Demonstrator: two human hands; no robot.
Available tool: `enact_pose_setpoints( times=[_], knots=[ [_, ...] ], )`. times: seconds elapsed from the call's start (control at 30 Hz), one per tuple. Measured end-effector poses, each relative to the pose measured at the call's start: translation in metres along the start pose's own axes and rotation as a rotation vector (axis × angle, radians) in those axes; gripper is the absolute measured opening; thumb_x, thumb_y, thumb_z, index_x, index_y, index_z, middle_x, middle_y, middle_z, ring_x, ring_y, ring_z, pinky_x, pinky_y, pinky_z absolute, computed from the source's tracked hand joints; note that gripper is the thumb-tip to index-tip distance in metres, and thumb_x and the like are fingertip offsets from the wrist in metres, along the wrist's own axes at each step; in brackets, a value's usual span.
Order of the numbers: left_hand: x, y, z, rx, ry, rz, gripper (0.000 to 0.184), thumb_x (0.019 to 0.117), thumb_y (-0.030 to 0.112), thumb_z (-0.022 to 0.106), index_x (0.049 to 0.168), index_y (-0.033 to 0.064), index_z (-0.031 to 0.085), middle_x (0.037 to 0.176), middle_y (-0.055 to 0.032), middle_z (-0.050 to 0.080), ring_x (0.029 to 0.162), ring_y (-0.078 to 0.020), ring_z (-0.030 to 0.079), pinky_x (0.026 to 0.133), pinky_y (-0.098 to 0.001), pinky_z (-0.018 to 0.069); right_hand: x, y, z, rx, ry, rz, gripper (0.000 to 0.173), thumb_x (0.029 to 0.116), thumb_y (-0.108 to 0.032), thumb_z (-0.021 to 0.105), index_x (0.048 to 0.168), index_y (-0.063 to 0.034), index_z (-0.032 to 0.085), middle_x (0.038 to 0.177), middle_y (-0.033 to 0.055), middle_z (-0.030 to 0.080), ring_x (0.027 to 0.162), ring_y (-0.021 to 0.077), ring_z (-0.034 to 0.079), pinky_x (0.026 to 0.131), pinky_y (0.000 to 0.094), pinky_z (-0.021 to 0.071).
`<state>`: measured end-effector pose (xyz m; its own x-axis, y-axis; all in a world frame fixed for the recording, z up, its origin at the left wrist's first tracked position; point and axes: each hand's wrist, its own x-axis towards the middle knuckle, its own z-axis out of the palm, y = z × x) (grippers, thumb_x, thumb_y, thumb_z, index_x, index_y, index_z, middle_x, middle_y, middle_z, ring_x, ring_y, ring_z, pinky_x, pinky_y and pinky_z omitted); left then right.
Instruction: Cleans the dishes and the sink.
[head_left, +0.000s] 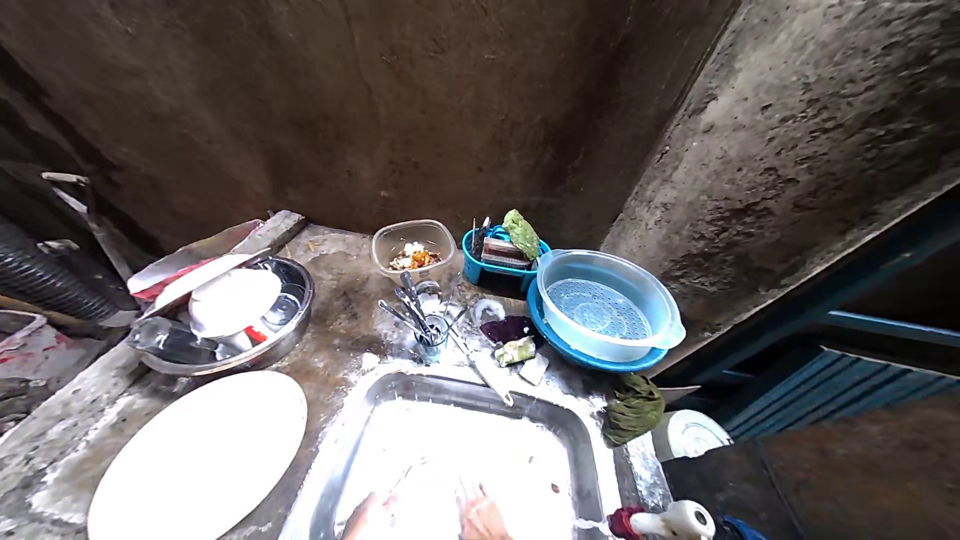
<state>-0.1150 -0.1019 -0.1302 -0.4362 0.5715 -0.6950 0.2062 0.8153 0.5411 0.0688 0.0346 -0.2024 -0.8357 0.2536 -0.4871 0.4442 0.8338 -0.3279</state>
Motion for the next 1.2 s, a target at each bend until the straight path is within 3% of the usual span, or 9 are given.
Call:
enact_pose_setpoints(
  times=[0.23,0.4,0.57,0.73,0.8,0.87,1.0,1.13,1.2],
  knots=[
    [0.014,-0.014,-0.005,0.006,0.002,-0.005,0.042,0.1113,0.023,0.042,0.138,-0.0070,0.056,0.130,-0.0329,0.060,0.125,-0.0452,0.057,0.108,-0.0600,0.0389,0.026,-0.022,-0.042,0.029,-0.251,0.169,0.042,0.1084,-0.019,0.044,0.139,0.0083,0.053,0.146,0.0281,0.051,0.138,0.0421,0.047,0.116,0.0568,0.0330],
    [0.032,-0.021,-0.008,-0.222,0.084,-0.031,0.038,0.1123,0.020,0.039,0.131,-0.0094,0.055,0.109,-0.0250,0.061,0.088,-0.0265,0.056,0.085,-0.0427,0.0464,0.016,-0.023,-0.014,0.071,-0.152,0.202,0.043,0.1070,-0.007,0.039,0.146,0.0087,0.047,0.155,0.0275,0.042,0.146,0.0417,0.040,0.119,0.0538,0.0290],
    [0.061,-0.020,-0.022,-0.049,0.158,-0.071,0.044,0.1120,0.027,0.040,0.136,-0.0055,0.057,0.127,-0.0294,0.064,0.118,-0.0396,0.062,0.105,-0.0544,0.0435,0.027,0.012,-0.024,0.418,-0.097,0.155,0.041,0.1011,-0.006,0.057,0.139,0.0092,0.054,0.142,0.0317,0.054,0.136,0.0439,0.050,0.116,0.0542,0.0360],
    [0.052,0.008,-0.024,0.295,0.330,-0.047,0.054,0.1073,0.018,0.048,0.156,0.0004,0.034,0.156,-0.0265,0.040,0.140,-0.0421,0.047,0.113,-0.0540,0.0403,0.018,0.031,-0.026,0.549,0.096,0.098,0.038,0.0944,0.002,0.062,0.132,0.0077,0.061,0.131,0.0301,0.062,0.128,0.0419,0.058,0.113,0.0520,0.0412],
    [0.047,0.016,-0.010,0.354,0.414,0.092,0.052,0.1027,0.009,0.052,0.152,-0.0016,0.041,0.159,-0.0286,0.034,0.146,-0.0457,0.036,0.118,-0.0531,0.0329,-0.005,0.038,-0.035,0.709,0.320,0.163,0.035,0.0919,0.007,0.061,0.127,0.0108,0.063,0.125,0.0306,0.065,0.121,0.0408,0.062,0.108,0.0503,0.0456],
    [0.040,0.024,0.011,0.341,0.311,0.260,0.045,0.1027,0.007,0.052,0.145,-0.0066,0.049,0.152,-0.0334,0.042,0.143,-0.0491,0.038,0.119,-0.0546,0.0304,-0.027,0.053,-0.046,0.843,0.493,0.299,0.031,0.0958,0.006,0.058,0.126,0.0110,0.063,0.123,0.0301,0.066,0.117,0.0396,0.064,0.105,0.0499,0.0478],
    [0.037,0.051,0.062,0.459,-0.110,0.429,0.038,0.1078,0.016,0.048,0.139,-0.0042,0.057,0.144,-0.0280,0.054,0.135,-0.0428,0.051,0.115,-0.0535,0.0380,-0.037,0.086,-0.053,0.854,0.503,0.571,0.033,0.1039,-0.004,0.049,0.133,0.0058,0.060,0.132,0.0303,0.061,0.126,0.0443,0.058,0.108,0.0568,0.0427],
    [0.049,0.059,0.096,0.642,-0.175,0.425,0.052,0.1077,0.026,0.051,0.150,-0.0025,0.045,0.157,-0.0243,0.042,0.148,-0.0408,0.036,0.122,-0.0548,0.0259,-0.019,0.068,-0.046,0.571,0.323,0.533,0.057,0.0965,-0.024,0.068,0.150,-0.0118,0.051,0.155,0.0277,0.040,0.143,0.0455,0.041,0.114,0.0550,0.0400],
    [0.055,0.058,0.102,0.670,-0.175,0.415,0.051,0.1082,0.028,0.050,0.150,-0.0017,0.046,0.157,-0.0222,0.042,0.148,-0.0394,0.036,0.122,-0.0537,0.0243,-0.014,0.052,-0.033,0.385,0.251,0.444,0.052,0.0988,-0.026,0.065,0.148,-0.0143,0.054,0.157,0.0252,0.040,0.144,0.0449,0.039,0.115,0.0542,0.0390]
  ],
)
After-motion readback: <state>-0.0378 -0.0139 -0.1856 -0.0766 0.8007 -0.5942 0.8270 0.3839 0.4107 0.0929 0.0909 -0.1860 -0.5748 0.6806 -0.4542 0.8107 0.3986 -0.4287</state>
